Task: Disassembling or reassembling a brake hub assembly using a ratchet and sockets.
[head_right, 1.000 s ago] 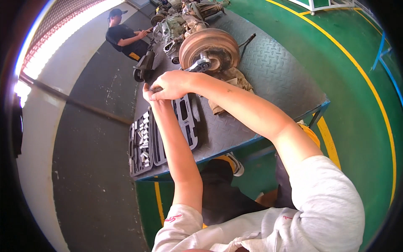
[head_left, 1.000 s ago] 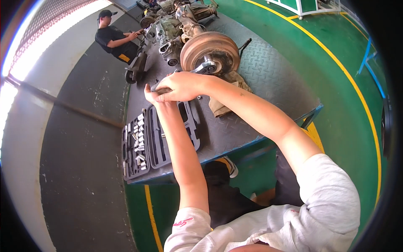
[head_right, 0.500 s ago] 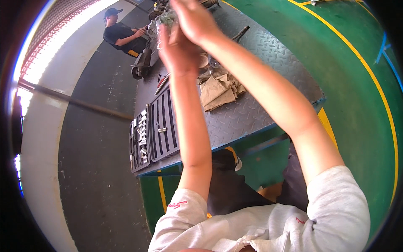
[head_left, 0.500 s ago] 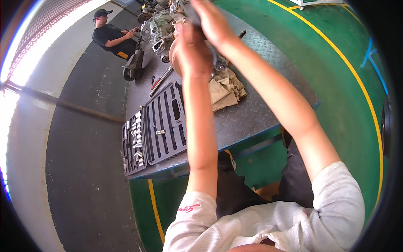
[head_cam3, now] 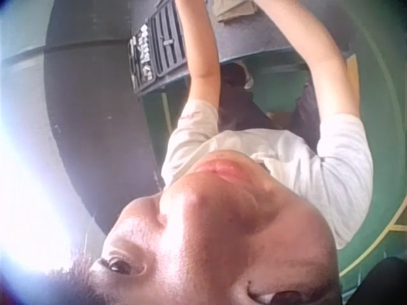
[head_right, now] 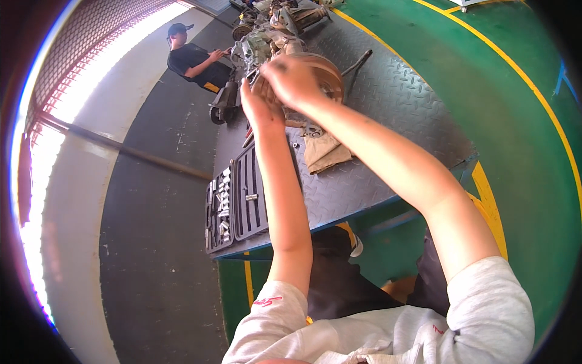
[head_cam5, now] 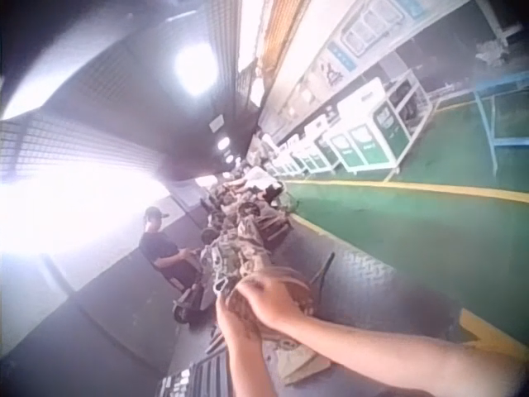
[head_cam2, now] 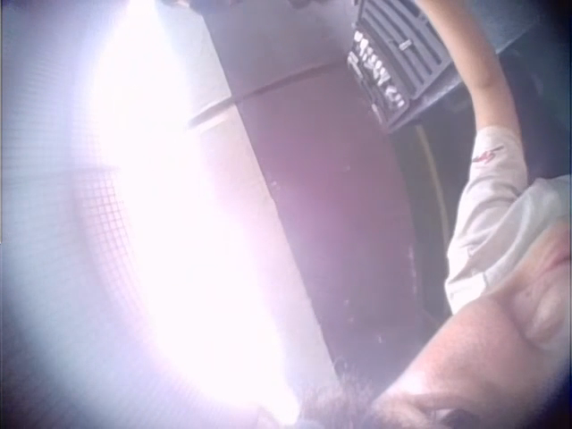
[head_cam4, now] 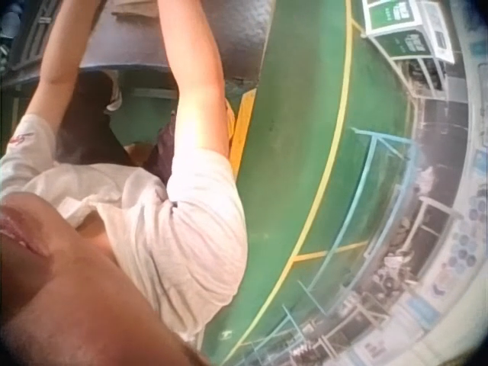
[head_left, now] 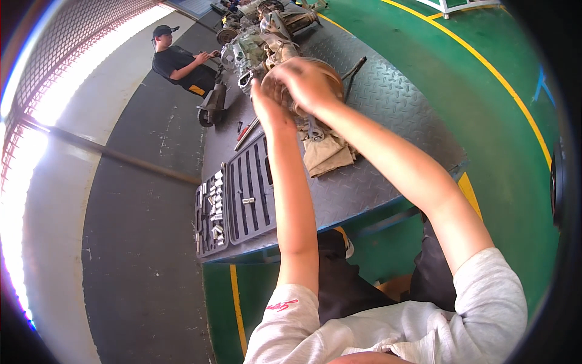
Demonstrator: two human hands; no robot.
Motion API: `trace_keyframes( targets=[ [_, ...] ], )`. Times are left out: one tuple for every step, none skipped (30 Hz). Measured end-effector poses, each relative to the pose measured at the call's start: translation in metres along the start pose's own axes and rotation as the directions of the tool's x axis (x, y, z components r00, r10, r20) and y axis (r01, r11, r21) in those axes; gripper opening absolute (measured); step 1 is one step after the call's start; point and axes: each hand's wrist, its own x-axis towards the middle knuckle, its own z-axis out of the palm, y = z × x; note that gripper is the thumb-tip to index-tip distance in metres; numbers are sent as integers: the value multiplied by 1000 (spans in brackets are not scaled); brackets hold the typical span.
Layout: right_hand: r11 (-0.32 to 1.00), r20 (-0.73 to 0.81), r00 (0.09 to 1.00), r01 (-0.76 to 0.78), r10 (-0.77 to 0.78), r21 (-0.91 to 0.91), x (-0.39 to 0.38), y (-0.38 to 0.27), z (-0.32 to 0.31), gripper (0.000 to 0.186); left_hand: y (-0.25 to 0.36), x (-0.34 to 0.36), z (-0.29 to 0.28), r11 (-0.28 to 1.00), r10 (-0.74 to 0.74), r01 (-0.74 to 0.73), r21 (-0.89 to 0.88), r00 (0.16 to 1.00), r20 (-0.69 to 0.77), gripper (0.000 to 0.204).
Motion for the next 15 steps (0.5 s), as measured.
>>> trace_keyframes(
  targets=[
    [987, 154, 986, 92, -72, -129, -12, -6, 12, 46, 0, 5, -16, 989, -18, 22, -144, 999, 26, 66],
    [977, 240, 970, 89, -42, -191, -22, -11, 31, 69, -1, 10, -34, 964, -15, 32, -262, 998, 66, 66],
    [970, 354, 933, 140, -62, -200, -30, -13, 40, 81, -6, 13, -49, 942, 43, -28, -334, 998, 38, 61],
    [959, 392, 917, 169, -69, -226, -38, -14, 50, 83, -10, 16, -64, 909, 162, -129, -397, 985, 50, 56],
    [954, 449, 893, 149, -18, -259, -43, -15, 61, 83, -14, 19, -78, 904, 170, -117, -410, 981, 96, 52],
    [937, 499, 863, 99, 87, -334, -47, -14, 70, 84, -18, 20, -92, 866, 174, -127, -484, 983, 53, 53],
    [920, 531, 842, 134, 90, -368, -52, -14, 77, 84, -20, 20, -105, 820, 173, -140, -555, 985, 8, 54],
    [895, 558, 821, 149, 125, -420, -55, -13, 83, 85, -20, 22, -115, 808, 163, -137, -572, 987, -5, 54],
    [893, 566, 817, 168, 110, -417, -56, -13, 89, 76, -17, 22, -124, 817, 141, -131, -561, 990, -26, 53],
    [893, 567, 816, 166, 113, -418, -58, -14, 93, 76, -14, 22, -129, 825, 116, -123, -552, 992, -48, 53],
    [887, 528, 845, 177, 85, -426, -58, -16, 96, 68, -9, 23, -132, 834, 100, -119, -539, 993, -64, 53],
    [878, 489, 870, 190, 57, -439, -57, -18, 97, 60, -3, 24, -132, 840, 91, -118, -530, 993, -75, 52],
    [920, 371, 928, 169, -28, -352, -56, -21, 98, 46, 2, 24, -128, 847, 91, -116, -518, 993, -74, 52],
    [926, 321, 942, 205, -99, -316, -54, -22, 97, 43, 8, 24, -122, 852, 96, -115, -511, 993, -64, 52],
    [938, 260, 955, 214, -142, -272, -51, -24, 95, 42, 13, 24, -113, 860, 111, -123, -496, 992, -55, 52]
  ],
)
